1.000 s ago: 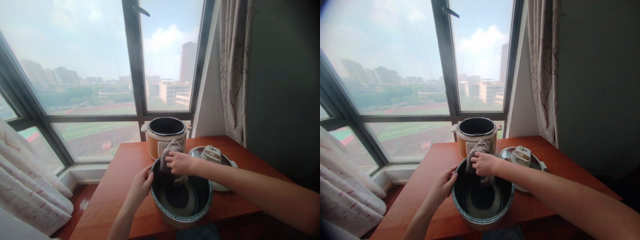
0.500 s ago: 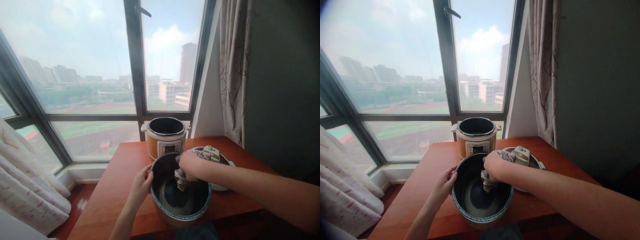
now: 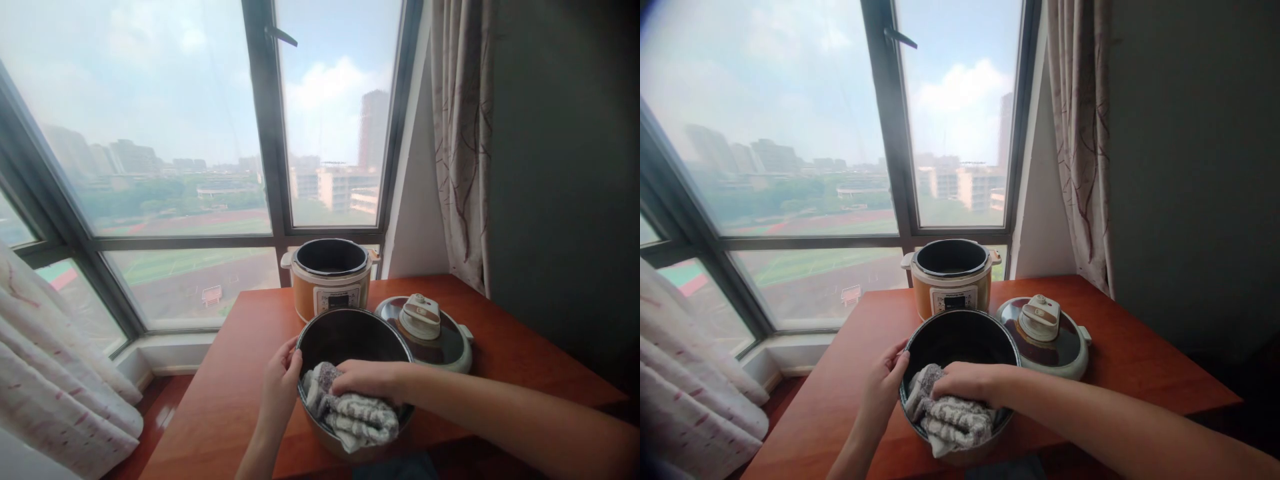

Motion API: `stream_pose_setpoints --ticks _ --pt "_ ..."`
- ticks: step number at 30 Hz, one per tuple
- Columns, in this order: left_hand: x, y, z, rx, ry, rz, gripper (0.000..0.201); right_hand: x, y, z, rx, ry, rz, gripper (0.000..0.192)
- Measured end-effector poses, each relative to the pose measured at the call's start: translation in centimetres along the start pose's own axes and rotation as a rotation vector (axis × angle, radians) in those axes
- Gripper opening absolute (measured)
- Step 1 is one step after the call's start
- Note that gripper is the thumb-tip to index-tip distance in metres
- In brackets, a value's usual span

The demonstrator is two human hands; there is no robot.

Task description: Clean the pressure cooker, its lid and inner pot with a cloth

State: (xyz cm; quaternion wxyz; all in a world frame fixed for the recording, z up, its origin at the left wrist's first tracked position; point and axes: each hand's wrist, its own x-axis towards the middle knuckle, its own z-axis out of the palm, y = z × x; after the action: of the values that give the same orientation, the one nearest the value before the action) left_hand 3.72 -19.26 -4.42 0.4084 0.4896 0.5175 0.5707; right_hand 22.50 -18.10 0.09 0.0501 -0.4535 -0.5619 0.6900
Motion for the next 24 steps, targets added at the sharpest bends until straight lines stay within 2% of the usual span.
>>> stream_pose_setpoints --ticks 2,5,7,10,13,16,19,22,24 --pt "0.2 -0.4 -0.1 0.012 -0.003 0.009 0.051 1.6 0.3 1.4 0.283 0.056 -0.081 0.020" --pt "0.5 -1.2 -0.4 0.016 -0.016 0.015 0.057 3.9 0.1 2.1 0.507 0.280 -0.194 0.021" --pt "0.7 -1.5 -0.6 0.025 -0.017 0.028 0.057 5.0 -0.4 1.7 0.560 0.425 -0.235 0.025" --pt "0.7 -1.6 -0.8 0.042 -0.035 0.059 0.055 5.9 -1.1 0.7 0.589 0.573 -0.271 0.030" --pt "0.5 -1.5 -0.7 0.021 -0.054 0.074 0.056 5.8 -1.4 0.6 0.587 0.630 -0.279 0.035" --pt "0.0 -1.2 -0.3 -0.024 0.001 0.075 0.056 4.9 -1.2 1.5 0.521 0.539 -0.327 0.041" --pt "-0.4 -0.7 0.0 -0.074 0.054 0.043 0.057 3.4 -0.9 1.9 0.353 0.347 -0.387 0.043" --pt "-0.6 -0.3 0.2 -0.116 0.065 -0.011 0.058 1.9 -1.1 0.8 0.127 0.119 -0.336 0.039" --pt "-0.5 -0.2 0.2 -0.141 0.045 -0.036 0.060 0.9 -1.8 -0.4 -0.105 -0.004 -0.281 0.032"
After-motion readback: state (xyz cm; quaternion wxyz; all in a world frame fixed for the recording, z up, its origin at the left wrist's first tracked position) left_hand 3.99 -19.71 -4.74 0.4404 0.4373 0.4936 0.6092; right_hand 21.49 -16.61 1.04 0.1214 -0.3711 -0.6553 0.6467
